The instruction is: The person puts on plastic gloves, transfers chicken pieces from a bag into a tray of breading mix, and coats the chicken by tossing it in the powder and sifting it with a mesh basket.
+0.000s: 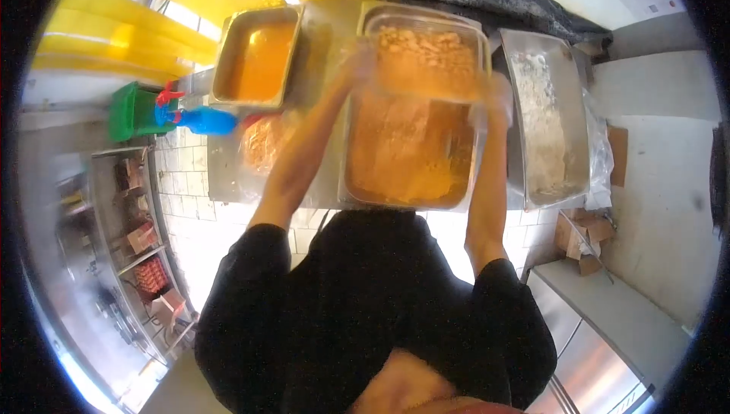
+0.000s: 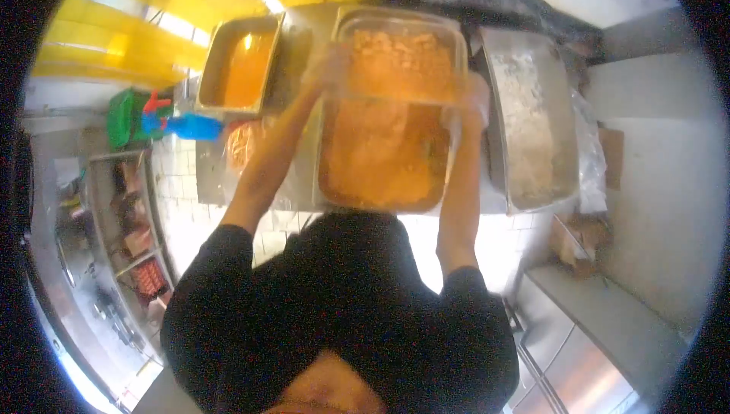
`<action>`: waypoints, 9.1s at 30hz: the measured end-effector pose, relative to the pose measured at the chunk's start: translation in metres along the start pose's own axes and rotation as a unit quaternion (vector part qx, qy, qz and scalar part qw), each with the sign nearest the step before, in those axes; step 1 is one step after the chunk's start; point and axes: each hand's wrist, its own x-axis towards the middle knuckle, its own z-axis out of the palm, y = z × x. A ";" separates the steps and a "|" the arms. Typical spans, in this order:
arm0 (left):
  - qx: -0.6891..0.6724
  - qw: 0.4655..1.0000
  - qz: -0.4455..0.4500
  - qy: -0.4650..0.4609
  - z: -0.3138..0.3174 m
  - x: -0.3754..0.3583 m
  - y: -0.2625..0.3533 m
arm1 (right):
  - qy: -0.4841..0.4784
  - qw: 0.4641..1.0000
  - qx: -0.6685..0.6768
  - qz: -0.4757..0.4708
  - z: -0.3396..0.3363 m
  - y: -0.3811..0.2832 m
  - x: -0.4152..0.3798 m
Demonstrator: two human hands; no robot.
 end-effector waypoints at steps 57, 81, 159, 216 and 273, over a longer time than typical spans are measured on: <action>0.114 0.977 -0.020 0.179 -0.017 -0.050 0.075 | 0.037 0.993 -0.036 -0.106 0.009 0.010 0.006; -0.131 0.985 0.000 0.116 0.005 -0.024 0.048 | 0.019 0.991 -0.107 -0.074 -0.018 0.004 0.044; -0.223 0.958 -0.021 0.179 0.013 -0.054 0.059 | -0.372 0.920 -0.057 -0.111 0.113 0.031 -0.177; -0.133 0.970 -0.015 0.203 0.052 -0.026 0.039 | -0.429 0.871 0.224 -0.086 0.180 -0.043 -0.154; -0.123 0.978 0.029 0.168 0.041 -0.038 0.040 | -0.356 0.861 -0.281 -0.228 0.156 -0.003 -0.172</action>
